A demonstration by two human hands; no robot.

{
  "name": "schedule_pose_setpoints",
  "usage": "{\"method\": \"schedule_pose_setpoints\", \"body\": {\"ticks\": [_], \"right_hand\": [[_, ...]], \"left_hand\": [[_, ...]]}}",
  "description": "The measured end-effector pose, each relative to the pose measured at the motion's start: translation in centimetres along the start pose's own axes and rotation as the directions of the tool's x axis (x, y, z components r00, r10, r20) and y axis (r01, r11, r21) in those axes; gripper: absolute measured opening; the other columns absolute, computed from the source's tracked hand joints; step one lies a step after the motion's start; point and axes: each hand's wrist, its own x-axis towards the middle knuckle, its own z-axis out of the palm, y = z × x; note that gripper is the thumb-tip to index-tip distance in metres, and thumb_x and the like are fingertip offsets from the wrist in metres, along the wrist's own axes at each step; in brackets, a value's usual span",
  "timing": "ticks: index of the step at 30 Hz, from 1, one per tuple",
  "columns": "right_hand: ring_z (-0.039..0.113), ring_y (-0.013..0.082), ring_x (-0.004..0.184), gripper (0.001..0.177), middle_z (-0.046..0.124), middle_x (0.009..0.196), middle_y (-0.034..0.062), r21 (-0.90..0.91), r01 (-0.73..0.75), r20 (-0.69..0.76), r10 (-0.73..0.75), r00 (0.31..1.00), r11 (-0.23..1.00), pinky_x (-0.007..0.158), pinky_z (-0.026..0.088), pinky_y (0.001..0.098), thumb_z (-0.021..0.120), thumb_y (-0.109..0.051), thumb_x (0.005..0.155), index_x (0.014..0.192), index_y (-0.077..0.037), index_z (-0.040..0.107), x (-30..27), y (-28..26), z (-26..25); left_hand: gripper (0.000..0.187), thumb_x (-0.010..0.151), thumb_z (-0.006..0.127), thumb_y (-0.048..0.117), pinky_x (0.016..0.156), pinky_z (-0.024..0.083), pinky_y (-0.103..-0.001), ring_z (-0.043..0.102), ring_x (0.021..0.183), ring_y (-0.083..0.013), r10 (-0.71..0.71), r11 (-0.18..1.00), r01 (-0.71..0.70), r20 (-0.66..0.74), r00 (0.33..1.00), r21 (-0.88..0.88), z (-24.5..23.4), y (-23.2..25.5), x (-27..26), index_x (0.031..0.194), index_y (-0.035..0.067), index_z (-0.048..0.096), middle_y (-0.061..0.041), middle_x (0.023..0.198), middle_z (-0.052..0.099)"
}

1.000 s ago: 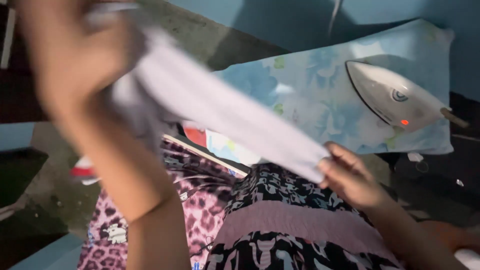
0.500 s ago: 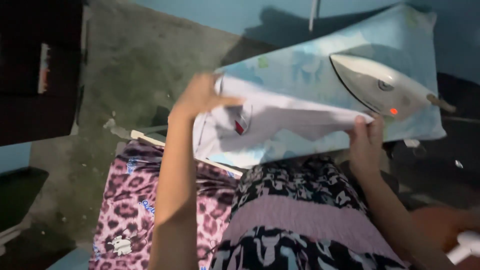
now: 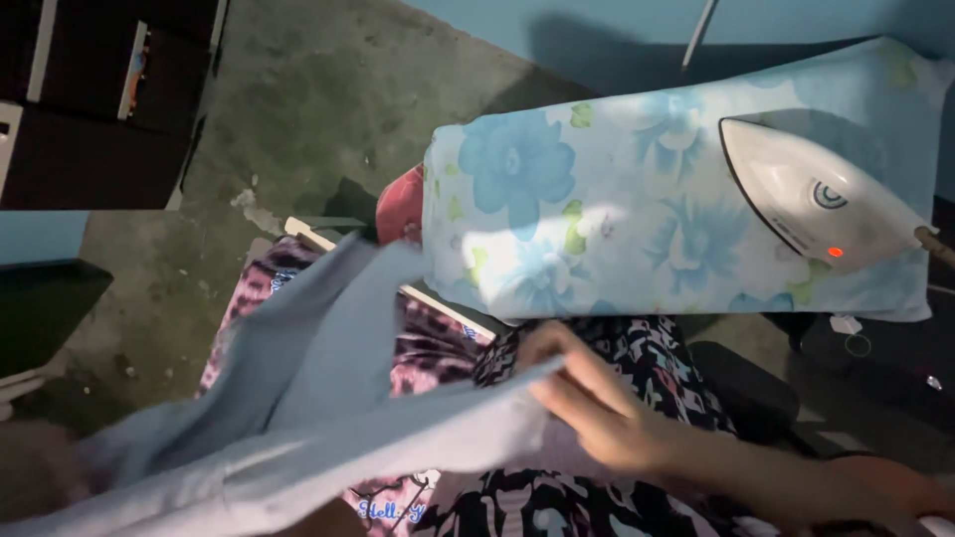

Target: The person irons a white shirt with red trim on a small ironing board. They repeatedly smooth and reposition the shirt, using a white electric iron to press the fabric. The shirt is handled one at a time and adjusted frequently during the process.

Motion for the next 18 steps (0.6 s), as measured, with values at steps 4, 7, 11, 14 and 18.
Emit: {"method": "schedule_pose_setpoints", "body": {"ticks": [4,7,11,14,18], "right_hand": [[0.062,0.0207,0.099,0.023,0.061,0.109,0.011,0.432,-0.062,-0.15,0.139,0.979,0.9,0.082,0.054,0.0352,0.049,-0.018,0.11,0.125,-0.001,0.052,-1.8,-2.8,-1.3],[0.062,0.0242,0.112,0.034,0.064,0.12,0.0121,0.532,-0.018,-0.459,0.306,0.834,0.847,0.094,0.051,0.0421,0.049,-0.02,0.104,0.132,-0.002,0.052,-1.8,-3.0,-4.2],[0.058,0.0241,0.126,0.039,0.06,0.136,0.0106,0.431,0.149,-0.749,0.261,0.61,0.89,0.112,0.043,0.0439,0.048,-0.023,0.104,0.139,-0.003,0.051,-0.9,2.6,-12.6],[0.058,0.0269,0.126,0.039,0.058,0.136,0.014,0.329,0.292,-0.786,0.089,0.612,0.898,0.114,0.045,0.0462,0.05,-0.016,0.107,0.14,0.005,0.046,-0.3,13.1,-23.7],[0.057,0.0261,0.109,0.046,0.056,0.128,0.0146,0.212,0.177,-0.888,0.114,0.446,0.961,0.095,0.048,0.0452,0.054,-0.017,0.106,0.144,0.003,0.039,0.7,18.0,-26.2]], "left_hand": [[0.073,0.086,0.076,0.043,0.106,0.045,-0.041,0.055,0.128,-0.0257,-0.074,0.966,0.049,0.091,0.993,0.254,1.8,16.7,10.1,0.147,0.008,0.056,-0.013,0.145,0.058],[0.081,0.082,0.077,0.046,0.107,0.043,-0.043,0.054,0.132,-0.0286,-0.139,0.898,0.054,0.166,0.976,0.437,9.5,20.8,22.3,0.151,0.01,0.054,-0.016,0.15,0.055],[0.096,0.076,0.083,0.055,0.105,0.044,-0.041,0.055,0.13,-0.0294,-0.187,0.928,0.02,0.417,0.889,0.373,25.9,13.6,39.9,0.146,0.0,0.047,-0.02,0.142,0.06],[0.074,0.081,0.08,0.049,0.102,0.052,-0.044,0.067,0.121,-0.0324,0.041,0.909,-0.146,0.265,0.963,0.391,37.6,7.3,45.7,0.14,0.008,0.063,-0.017,0.134,0.071],[0.077,0.08,0.083,0.04,0.102,0.035,-0.057,0.047,0.126,-0.0466,0.428,0.778,-0.329,-0.068,0.901,0.535,46.6,6.7,41.1,0.137,-0.002,0.053,-0.031,0.136,0.053]]}}
